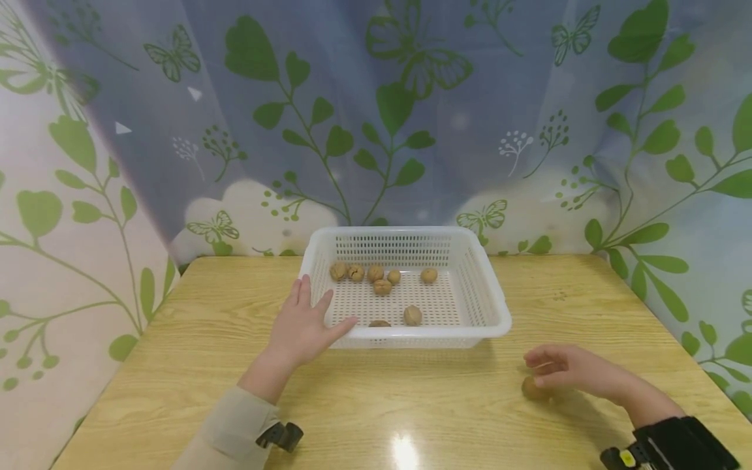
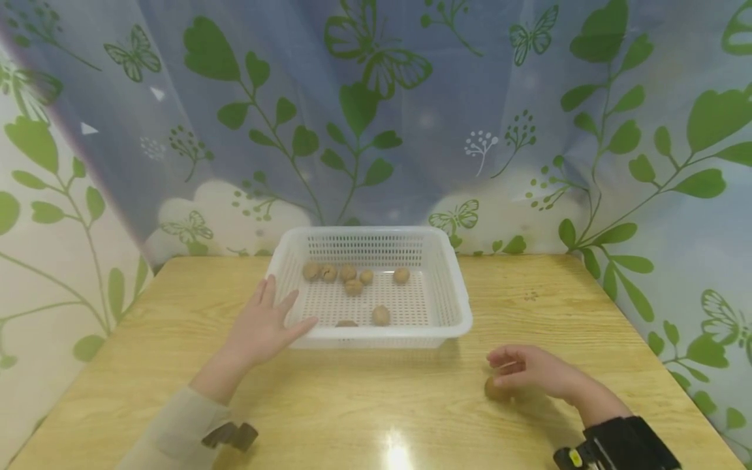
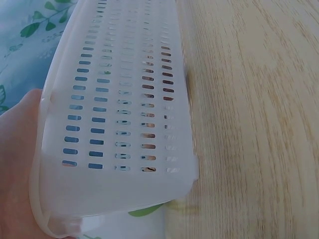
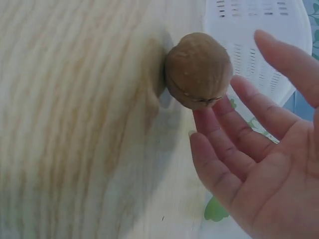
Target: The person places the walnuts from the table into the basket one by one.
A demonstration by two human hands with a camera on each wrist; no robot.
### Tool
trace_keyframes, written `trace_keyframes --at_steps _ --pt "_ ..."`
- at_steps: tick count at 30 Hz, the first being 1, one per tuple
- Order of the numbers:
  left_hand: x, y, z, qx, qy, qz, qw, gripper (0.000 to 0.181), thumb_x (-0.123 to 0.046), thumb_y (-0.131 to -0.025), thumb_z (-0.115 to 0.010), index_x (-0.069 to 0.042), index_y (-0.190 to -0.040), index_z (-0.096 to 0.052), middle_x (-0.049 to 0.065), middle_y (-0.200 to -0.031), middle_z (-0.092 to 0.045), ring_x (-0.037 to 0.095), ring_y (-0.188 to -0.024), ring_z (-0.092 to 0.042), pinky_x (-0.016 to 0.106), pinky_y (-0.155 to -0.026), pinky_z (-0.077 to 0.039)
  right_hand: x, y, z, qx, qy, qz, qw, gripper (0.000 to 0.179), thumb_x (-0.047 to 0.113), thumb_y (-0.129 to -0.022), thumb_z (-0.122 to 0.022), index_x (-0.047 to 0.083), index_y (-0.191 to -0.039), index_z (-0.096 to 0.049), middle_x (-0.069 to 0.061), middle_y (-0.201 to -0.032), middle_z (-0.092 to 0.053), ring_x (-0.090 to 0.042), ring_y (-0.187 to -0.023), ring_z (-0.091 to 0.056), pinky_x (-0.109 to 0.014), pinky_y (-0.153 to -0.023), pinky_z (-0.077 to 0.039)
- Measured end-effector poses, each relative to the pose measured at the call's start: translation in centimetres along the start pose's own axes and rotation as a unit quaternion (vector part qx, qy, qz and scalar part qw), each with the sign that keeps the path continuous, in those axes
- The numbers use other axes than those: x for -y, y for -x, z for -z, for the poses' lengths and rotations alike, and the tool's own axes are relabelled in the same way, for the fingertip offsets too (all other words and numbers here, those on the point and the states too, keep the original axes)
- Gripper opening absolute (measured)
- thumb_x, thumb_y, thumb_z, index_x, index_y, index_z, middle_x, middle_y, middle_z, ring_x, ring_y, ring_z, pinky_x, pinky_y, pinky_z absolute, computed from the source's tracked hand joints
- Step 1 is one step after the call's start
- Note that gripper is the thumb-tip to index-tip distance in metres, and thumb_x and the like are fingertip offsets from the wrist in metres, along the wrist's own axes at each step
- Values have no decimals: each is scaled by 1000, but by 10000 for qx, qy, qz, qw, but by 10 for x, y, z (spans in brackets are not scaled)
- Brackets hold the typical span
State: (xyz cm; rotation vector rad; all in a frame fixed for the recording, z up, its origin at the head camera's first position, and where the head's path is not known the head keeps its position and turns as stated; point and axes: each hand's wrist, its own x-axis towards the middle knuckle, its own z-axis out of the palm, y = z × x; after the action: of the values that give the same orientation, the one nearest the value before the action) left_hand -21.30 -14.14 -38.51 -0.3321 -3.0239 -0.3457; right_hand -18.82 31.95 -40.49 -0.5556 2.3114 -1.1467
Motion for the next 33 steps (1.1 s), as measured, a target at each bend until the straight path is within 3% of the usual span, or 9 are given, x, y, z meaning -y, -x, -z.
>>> trace_keyframes --at_steps 7,14,16,22,27,33 --pt "0 0 0 35 61 30 10000 87 -73 -85 -33 -7 -141 -41 31 -149 -5 44 -137 -5 54 -108 -18 -6 -1 -4 130 453 38 9989 48 16 -85 -68 -11 -121 -52 -25 -118 -57 -42 -106 -53 -25 -82 -45" --pt "0 0 0 -8 89 6 10000 87 -73 -85 -33 -7 -141 -41 32 -149 -5 44 -137 -5 54 -108 -18 -9 -3 -6 79 600 -51 9982 41 16 -83 -71 -7 -115 -57 -19 -114 -59 -37 -102 -55 -45 -82 -45" --pt "0 0 0 -11 89 -4 10000 87 -73 -85 -33 -6 -141 -42 32 -149 -6 45 -137 -5 54 -108 -18 -7 -3 -7 11 690 -68 9976 40 17 -83 -71 -5 -114 -58 -18 -113 -60 -35 -101 -55 -45 -81 -46" --pt "0 0 1 -9 95 -25 10000 88 -73 -85 -33 -5 -140 -42 33 -148 -7 46 -137 -6 55 -108 -17 1 -3 -5 -487 921 150 9944 44 21 -84 -69 -6 -117 -57 -23 -116 -57 -39 -100 -57 -32 -76 -49" --pt "-1 1 2 -11 93 -19 10000 86 -72 -86 -34 -5 -140 -42 33 -148 -8 46 -137 -7 55 -108 -17 10 -6 -2 -1039 977 141 9897 50 26 -85 -68 -6 -122 -54 -23 -120 -56 -38 -103 -56 -41 -77 -51" --pt "-1 1 2 12 111 3 9999 86 -72 -86 -34 -6 -141 -41 32 -149 -6 45 -137 -5 54 -108 -16 23 -7 2 -1496 983 -69 9838 56 30 -86 -67 -4 -127 -51 -23 -123 -54 -41 -109 -53 -42 -78 -51"
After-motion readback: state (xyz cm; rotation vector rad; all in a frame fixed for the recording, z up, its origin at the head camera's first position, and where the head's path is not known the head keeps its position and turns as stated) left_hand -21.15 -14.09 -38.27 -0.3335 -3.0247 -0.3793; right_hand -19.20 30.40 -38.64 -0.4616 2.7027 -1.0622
